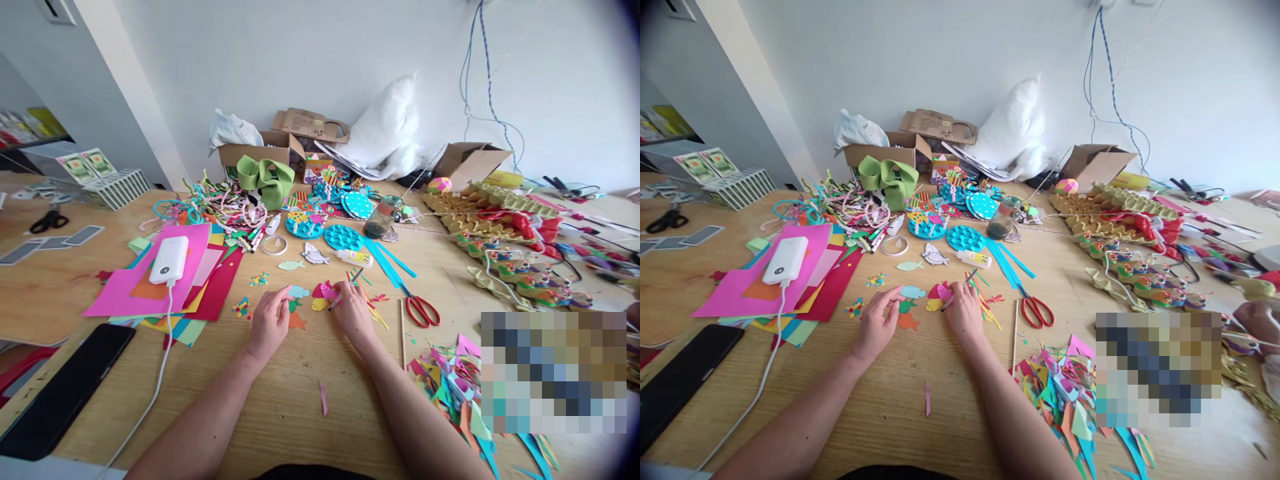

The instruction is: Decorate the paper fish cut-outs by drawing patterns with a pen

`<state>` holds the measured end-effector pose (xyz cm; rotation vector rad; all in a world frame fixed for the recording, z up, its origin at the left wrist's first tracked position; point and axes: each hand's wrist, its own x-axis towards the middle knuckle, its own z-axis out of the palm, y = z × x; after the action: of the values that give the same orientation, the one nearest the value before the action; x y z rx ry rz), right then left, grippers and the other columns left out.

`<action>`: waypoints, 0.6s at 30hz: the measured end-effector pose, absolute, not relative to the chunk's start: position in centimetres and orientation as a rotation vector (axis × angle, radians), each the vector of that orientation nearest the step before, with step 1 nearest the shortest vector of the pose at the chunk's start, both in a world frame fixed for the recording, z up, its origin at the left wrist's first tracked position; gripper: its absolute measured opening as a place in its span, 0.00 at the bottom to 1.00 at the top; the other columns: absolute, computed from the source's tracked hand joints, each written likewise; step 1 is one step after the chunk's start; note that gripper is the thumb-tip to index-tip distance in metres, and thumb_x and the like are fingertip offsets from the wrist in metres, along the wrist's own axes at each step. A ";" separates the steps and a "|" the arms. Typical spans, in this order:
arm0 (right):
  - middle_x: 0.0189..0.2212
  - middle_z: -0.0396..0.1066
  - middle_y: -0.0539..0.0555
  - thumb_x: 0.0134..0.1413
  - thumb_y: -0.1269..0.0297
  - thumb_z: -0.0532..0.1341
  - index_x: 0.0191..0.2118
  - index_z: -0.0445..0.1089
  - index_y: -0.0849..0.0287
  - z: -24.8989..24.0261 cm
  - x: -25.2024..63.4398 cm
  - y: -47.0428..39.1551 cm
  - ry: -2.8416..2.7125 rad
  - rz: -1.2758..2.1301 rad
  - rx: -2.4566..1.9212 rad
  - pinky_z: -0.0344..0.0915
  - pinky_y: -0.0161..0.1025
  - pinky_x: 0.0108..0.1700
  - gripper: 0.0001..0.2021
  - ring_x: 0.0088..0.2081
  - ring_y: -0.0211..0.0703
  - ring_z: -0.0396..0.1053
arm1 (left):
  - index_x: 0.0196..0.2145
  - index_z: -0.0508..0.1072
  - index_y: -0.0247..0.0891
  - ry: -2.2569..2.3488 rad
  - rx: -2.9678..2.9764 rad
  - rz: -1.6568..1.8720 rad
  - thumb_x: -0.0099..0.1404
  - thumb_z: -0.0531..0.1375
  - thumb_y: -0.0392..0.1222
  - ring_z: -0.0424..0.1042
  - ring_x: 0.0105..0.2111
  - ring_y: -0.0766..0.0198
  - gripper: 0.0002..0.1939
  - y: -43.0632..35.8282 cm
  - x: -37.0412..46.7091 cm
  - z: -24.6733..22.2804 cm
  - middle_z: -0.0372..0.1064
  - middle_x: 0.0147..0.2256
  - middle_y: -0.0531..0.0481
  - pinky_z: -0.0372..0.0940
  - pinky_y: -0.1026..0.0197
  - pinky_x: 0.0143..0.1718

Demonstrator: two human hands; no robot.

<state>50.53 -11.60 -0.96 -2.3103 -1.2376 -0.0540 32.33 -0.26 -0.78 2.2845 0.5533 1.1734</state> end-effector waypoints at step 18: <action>0.34 0.72 0.56 0.49 0.71 0.56 0.40 0.66 0.57 -1.8 51.2 -11.6 -0.979 0.034 -1.924 0.66 0.44 0.38 0.10 0.36 0.48 0.71 | 0.52 0.68 0.36 0.575 2.244 1.154 0.65 0.52 0.28 0.72 0.37 0.60 0.18 0.0 32.4 -1.2 0.74 0.35 0.47 0.68 0.57 0.42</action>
<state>51.22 -11.56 -1.79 -1.9240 -0.9786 0.0339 32.40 0.01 -1.21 2.2443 0.5746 1.1537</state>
